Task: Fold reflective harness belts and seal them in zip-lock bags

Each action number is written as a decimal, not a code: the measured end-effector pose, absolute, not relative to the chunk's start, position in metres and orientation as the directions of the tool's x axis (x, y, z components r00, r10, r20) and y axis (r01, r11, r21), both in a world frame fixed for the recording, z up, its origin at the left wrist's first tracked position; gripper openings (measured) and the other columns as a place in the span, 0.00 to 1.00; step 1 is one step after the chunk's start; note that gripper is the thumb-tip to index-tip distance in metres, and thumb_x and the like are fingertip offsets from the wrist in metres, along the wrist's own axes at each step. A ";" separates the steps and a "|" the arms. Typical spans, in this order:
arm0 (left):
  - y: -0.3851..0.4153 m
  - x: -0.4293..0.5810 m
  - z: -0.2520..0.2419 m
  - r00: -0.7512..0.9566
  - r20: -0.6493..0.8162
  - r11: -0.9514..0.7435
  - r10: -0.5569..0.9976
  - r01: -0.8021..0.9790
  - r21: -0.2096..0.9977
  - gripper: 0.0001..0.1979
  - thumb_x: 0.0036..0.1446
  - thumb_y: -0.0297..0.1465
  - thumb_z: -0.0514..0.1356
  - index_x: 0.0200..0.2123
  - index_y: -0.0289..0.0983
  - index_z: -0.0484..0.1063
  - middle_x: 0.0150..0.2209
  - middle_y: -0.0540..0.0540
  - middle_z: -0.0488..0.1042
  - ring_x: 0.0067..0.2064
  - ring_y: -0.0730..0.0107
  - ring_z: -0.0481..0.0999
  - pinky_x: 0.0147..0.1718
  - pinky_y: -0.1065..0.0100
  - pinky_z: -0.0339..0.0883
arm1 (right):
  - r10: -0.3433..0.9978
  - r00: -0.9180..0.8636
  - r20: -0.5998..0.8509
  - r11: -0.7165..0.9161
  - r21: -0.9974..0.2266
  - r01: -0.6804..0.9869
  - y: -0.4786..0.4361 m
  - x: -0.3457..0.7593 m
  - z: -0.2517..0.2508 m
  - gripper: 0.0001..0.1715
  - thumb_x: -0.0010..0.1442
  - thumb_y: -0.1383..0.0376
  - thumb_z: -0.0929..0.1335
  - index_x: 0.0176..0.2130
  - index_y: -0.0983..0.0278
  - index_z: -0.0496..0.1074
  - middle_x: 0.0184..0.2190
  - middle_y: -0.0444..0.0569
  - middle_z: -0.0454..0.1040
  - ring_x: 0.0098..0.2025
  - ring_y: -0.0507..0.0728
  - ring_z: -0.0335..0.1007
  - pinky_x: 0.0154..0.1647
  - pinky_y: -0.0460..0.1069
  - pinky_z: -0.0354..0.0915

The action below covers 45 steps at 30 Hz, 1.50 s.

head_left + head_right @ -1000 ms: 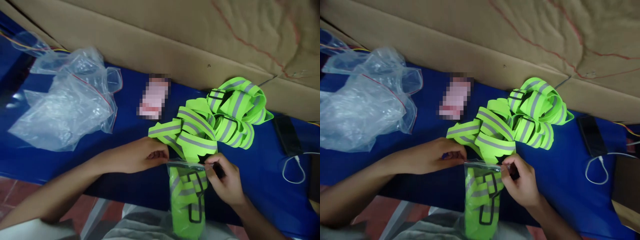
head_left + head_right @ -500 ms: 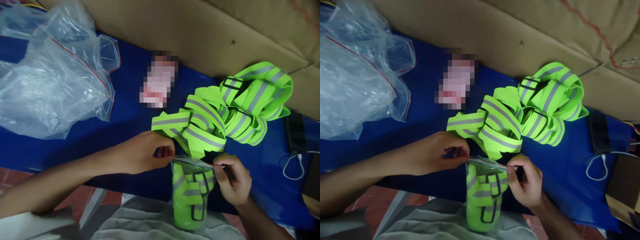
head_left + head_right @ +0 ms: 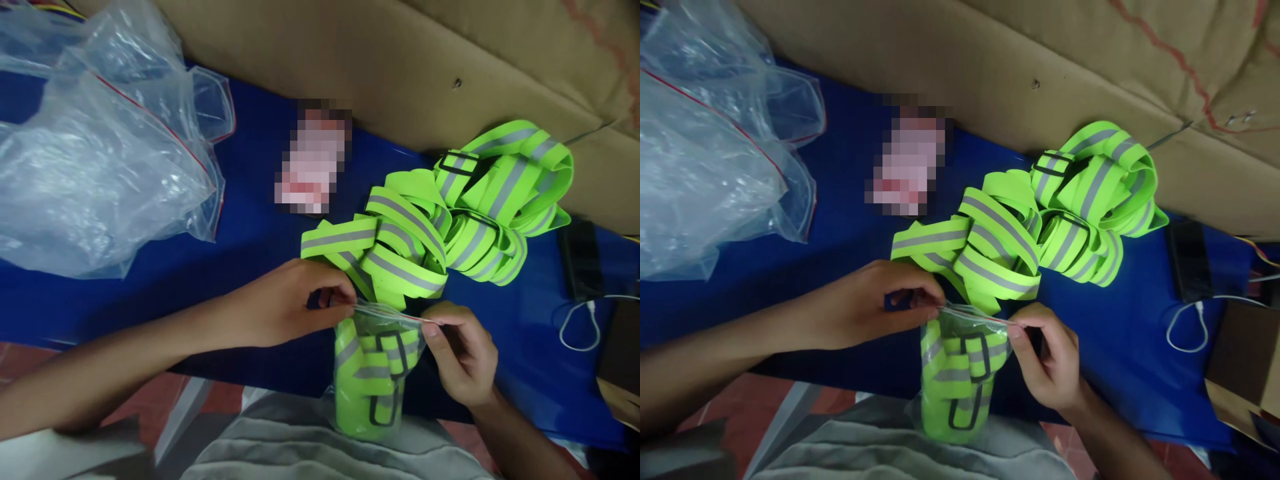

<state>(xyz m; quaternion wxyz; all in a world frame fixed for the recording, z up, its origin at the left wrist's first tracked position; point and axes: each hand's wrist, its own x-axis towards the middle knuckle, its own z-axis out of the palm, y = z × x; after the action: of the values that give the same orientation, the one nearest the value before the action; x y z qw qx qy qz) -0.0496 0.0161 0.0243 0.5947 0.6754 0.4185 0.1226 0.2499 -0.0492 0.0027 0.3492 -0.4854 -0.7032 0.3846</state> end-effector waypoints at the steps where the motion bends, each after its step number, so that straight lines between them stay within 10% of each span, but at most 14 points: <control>1: 0.015 -0.049 0.023 0.623 -0.315 0.050 0.716 0.404 0.913 0.07 0.66 0.34 0.63 0.41 0.39 0.81 0.34 0.53 0.80 0.33 0.77 0.76 0.31 0.75 0.63 | 0.950 -0.291 0.117 0.228 -0.894 0.386 -0.050 0.250 0.002 0.12 0.66 0.77 0.69 0.45 0.61 0.72 0.35 0.44 0.75 0.38 0.51 0.74 0.40 0.44 0.71; 15: 0.014 -0.052 0.029 0.555 -0.189 -0.033 0.810 0.365 0.930 0.05 0.65 0.31 0.64 0.38 0.39 0.81 0.31 0.54 0.78 0.30 0.81 0.74 0.28 0.78 0.63 | 0.946 -0.214 -0.244 -0.218 -0.966 0.137 -0.043 0.252 0.004 0.04 0.70 0.63 0.71 0.42 0.58 0.78 0.31 0.41 0.79 0.29 0.47 0.74 0.31 0.40 0.72; 25: 0.015 -0.049 0.028 0.581 -0.165 -0.056 0.797 0.344 0.937 0.07 0.65 0.32 0.63 0.37 0.37 0.80 0.30 0.52 0.78 0.29 0.80 0.74 0.28 0.78 0.64 | 0.985 -0.171 -0.039 0.012 -0.958 0.287 -0.045 0.247 0.012 0.04 0.67 0.69 0.72 0.39 0.59 0.76 0.34 0.42 0.80 0.37 0.48 0.77 0.40 0.39 0.73; 45: 0.008 -0.045 0.016 0.589 -0.180 -0.026 0.788 0.323 0.946 0.08 0.67 0.38 0.65 0.39 0.41 0.82 0.34 0.50 0.80 0.31 0.75 0.77 0.27 0.77 0.67 | 0.978 -0.175 -0.110 -0.053 -0.952 0.301 -0.041 0.239 0.015 0.03 0.64 0.66 0.75 0.39 0.60 0.77 0.32 0.44 0.82 0.31 0.50 0.78 0.30 0.43 0.73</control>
<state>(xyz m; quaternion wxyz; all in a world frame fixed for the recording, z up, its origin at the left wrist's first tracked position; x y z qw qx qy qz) -0.0447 0.0082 0.0164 0.5686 0.6865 0.4047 0.2042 0.2388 -0.0413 0.0150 0.3490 -0.5393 -0.5930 0.4856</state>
